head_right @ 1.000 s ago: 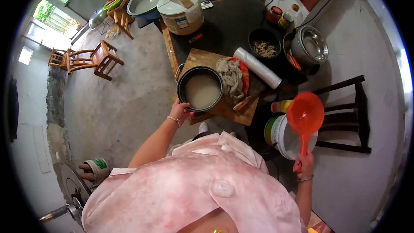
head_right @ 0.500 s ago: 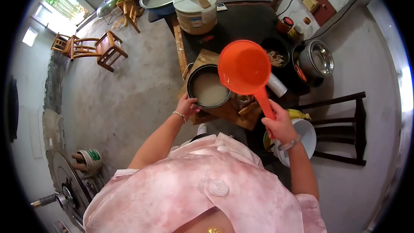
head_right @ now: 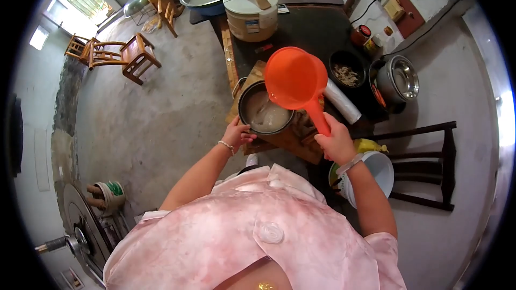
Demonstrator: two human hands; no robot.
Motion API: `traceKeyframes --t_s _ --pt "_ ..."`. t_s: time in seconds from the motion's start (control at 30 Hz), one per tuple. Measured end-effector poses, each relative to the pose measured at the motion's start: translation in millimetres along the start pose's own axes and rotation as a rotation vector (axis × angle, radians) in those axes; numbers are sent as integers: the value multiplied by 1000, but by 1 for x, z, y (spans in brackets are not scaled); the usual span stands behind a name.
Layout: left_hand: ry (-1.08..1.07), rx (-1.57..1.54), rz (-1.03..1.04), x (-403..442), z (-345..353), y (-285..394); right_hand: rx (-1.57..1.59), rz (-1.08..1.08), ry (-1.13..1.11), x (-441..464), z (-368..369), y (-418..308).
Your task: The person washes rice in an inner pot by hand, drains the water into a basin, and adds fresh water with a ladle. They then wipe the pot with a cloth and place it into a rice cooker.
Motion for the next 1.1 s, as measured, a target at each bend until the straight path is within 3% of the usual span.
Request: traceKeyframes --t_s 0.3,0.47,0.7,0.83,0.9,1.1 --pt "100 144 26 -1 14 2 748 287 -95 -37 -35 44" --pt "115 147 27 7 17 -4 882 286 107 -99 -65 109" --pt "194 108 -9 16 13 -6 994 362 566 -199 -68 231" --pt "224 145 -7 11 17 -2 1100 570 750 -225 -72 306" --pt "244 148 -1 6 22 1 1183 697 810 -228 -75 337" --pt "250 153 14 7 23 0 1240 802 658 -213 -82 400"
Point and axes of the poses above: each hand's wrist, its own x-axis towards the middle knuckle, its own z-axis out of the palm, y = z × x, the point moved 4 cm from there along x, towards the middle knuckle, and after that the axes turned 3 degrees about z, right-handed, at the moved point
